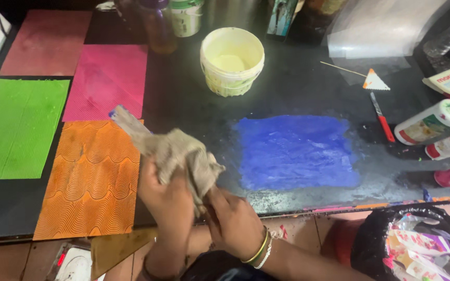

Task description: The person mixes blue coloring into white chocolate on a slab by hand with a spatula and creates a textured pattern in the spread chocolate with a serrated tool.

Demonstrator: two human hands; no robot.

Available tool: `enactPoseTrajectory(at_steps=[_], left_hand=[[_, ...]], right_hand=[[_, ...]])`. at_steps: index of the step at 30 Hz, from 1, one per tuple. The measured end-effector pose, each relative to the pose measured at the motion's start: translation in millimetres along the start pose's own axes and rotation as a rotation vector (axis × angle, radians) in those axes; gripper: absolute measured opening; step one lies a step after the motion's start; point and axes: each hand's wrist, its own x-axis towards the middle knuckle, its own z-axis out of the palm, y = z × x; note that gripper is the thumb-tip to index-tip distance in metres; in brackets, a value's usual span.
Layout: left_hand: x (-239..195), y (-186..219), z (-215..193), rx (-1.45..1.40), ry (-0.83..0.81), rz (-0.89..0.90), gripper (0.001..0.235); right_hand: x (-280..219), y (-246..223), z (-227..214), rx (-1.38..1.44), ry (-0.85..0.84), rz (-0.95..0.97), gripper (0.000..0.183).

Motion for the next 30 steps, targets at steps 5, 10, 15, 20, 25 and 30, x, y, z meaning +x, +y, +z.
enactPoseTrajectory(at_steps=[5, 10, 15, 20, 25, 30], left_hand=[[41, 0, 16, -0.329, 0.046, -0.197, 0.026], [64, -6, 26, -0.394, 0.017, -0.247, 0.028], [56, -20, 27, -0.377, 0.023, -0.306, 0.027], [49, -36, 17, -0.390, 0.040, -0.350, 0.025], [38, -44, -1, -0.224, 0.121, -0.181, 0.024], [76, -46, -60, -0.298, 0.237, -0.064, 0.017]], right_hand=[[-12, 5, -17, -0.028, -0.055, 0.069, 0.070], [-39, 17, -37, -0.059, -0.058, 0.067, 0.069], [-59, 27, -34, -0.131, -0.082, 0.118, 0.067], [-68, 30, -26, -0.120, -0.094, 0.120, 0.064], [-77, 36, -25, -0.116, -0.160, 0.123, 0.064], [-117, 62, -39, -0.147, -0.347, 0.247, 0.068]])
